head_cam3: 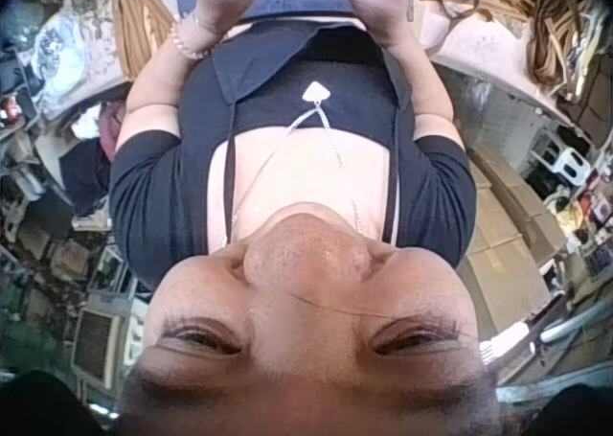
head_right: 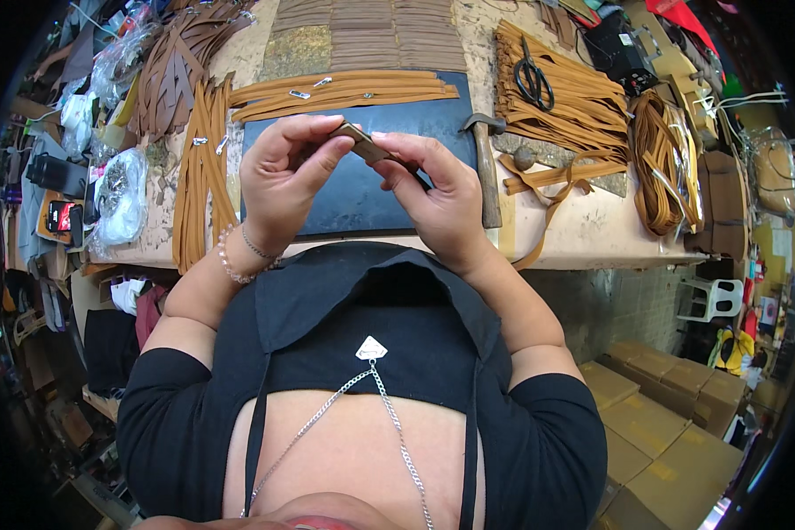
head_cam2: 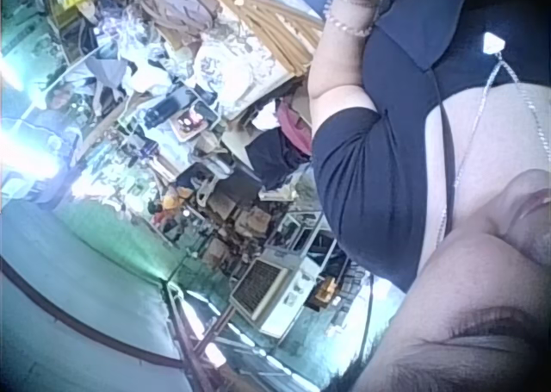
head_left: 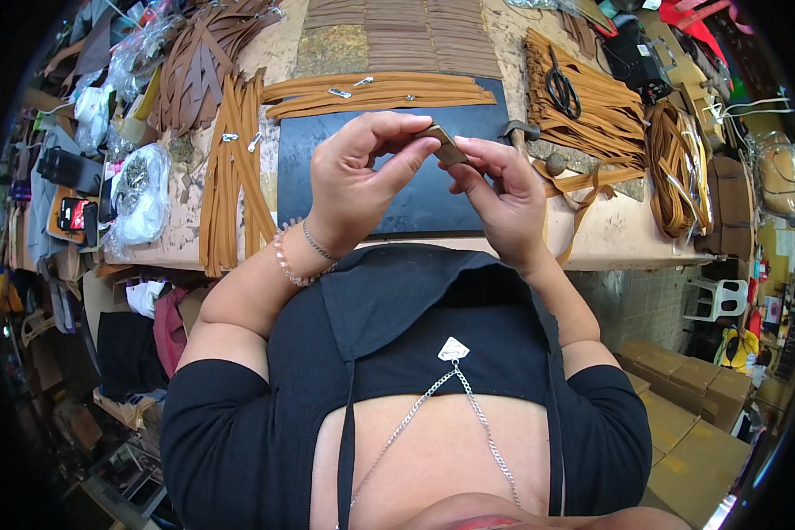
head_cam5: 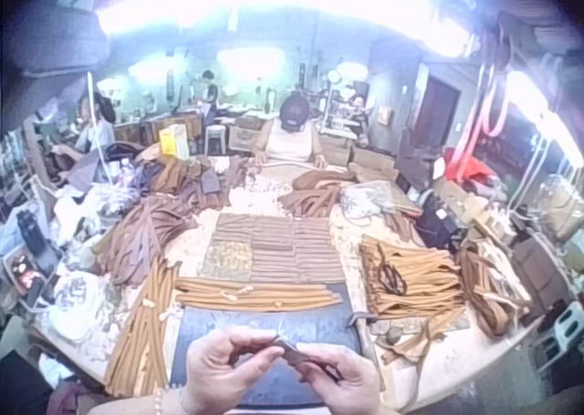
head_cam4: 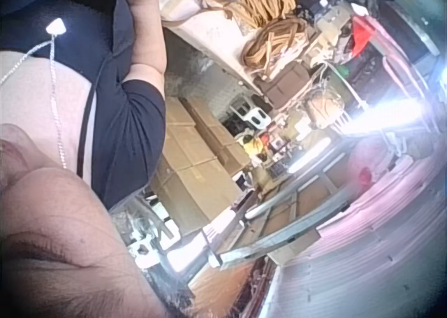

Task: The person attaches metal sliders and stops to leather strips using a hammer; they also use scissors to trim small leather pieces.

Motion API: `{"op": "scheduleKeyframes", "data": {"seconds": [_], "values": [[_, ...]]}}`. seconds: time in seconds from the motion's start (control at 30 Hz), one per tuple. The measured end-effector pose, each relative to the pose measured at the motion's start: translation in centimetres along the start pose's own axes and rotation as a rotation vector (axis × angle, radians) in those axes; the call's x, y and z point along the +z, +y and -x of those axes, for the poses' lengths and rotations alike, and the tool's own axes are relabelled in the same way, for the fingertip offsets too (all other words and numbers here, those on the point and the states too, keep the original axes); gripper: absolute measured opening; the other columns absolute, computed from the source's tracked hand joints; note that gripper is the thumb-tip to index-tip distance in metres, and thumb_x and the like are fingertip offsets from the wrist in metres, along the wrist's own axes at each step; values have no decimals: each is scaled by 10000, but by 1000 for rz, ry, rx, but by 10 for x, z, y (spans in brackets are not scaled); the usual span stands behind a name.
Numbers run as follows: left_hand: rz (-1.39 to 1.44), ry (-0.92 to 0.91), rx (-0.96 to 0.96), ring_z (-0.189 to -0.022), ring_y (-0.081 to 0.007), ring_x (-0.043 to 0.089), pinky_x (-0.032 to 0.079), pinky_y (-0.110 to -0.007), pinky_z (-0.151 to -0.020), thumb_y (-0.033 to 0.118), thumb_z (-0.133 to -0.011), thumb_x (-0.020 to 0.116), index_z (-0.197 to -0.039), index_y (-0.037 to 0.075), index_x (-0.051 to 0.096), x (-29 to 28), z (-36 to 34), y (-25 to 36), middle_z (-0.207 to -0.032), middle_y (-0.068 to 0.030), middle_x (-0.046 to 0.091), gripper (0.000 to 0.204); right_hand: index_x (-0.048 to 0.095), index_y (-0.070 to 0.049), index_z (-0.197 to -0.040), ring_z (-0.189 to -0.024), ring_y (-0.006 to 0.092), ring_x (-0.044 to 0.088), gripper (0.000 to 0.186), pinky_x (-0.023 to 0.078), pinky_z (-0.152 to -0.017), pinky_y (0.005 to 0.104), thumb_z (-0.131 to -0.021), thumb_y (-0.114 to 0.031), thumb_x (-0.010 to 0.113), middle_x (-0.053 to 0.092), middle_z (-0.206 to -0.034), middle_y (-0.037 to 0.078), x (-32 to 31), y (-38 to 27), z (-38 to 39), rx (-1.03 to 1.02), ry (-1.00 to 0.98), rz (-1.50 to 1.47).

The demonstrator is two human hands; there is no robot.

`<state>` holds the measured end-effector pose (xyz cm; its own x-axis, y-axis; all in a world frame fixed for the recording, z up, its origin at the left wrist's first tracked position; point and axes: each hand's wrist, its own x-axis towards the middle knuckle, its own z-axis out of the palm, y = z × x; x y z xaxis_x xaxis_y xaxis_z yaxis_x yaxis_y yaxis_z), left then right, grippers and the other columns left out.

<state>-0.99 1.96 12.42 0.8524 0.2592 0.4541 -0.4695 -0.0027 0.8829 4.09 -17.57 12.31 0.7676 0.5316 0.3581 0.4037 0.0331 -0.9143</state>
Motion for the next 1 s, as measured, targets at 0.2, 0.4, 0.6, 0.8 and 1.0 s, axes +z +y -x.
{"op": "scheduleKeyframes", "data": {"seconds": [0.2,0.4,0.6,0.8,1.0], "values": [[-35,-6,-2,-933,-121,723,596,-255,-843,-12,-908,774,-1109,-7,737,0,0,4,-1055,-76,743,204,605,-14,-1305,-1035,163,704,305,587,-797,279,-1004,4,654,720,-1148,124,2,-4,1,37,5,-42],[-84,-37,58,-942,-133,732,597,-267,-854,-14,-908,772,-1165,-6,684,0,-2,0,-1043,-95,751,272,578,-15,-1290,-1012,154,701,309,586,-810,285,-995,13,664,713,-1136,114,4,-1,0,34,-1,-59],[34,-64,-22,-990,-156,739,596,-291,-888,-33,-918,750,-1292,35,526,0,-4,3,-1033,-122,760,441,574,-18,-1265,-988,147,695,301,587,-842,284,-983,22,673,708,-1129,105,3,0,-1,13,0,10],[21,-46,-6,-1007,-157,736,596,-293,-907,-26,-911,764,-1204,11,617,1,-7,-5,-1067,-103,739,330,621,-28,-1252,-948,144,702,315,583,-835,285,-954,33,702,722,-1117,102,1,10,-2,-37,38,85],[4,-107,5,-1050,-172,722,587,-297,-934,-57,-938,712,-1175,-5,639,-3,-13,-12,-1118,-117,728,254,621,-25,-1273,-966,165,716,344,597,-815,297,-947,44,706,713,-1150,119,-1,19,-6,-111,34,29]]}}
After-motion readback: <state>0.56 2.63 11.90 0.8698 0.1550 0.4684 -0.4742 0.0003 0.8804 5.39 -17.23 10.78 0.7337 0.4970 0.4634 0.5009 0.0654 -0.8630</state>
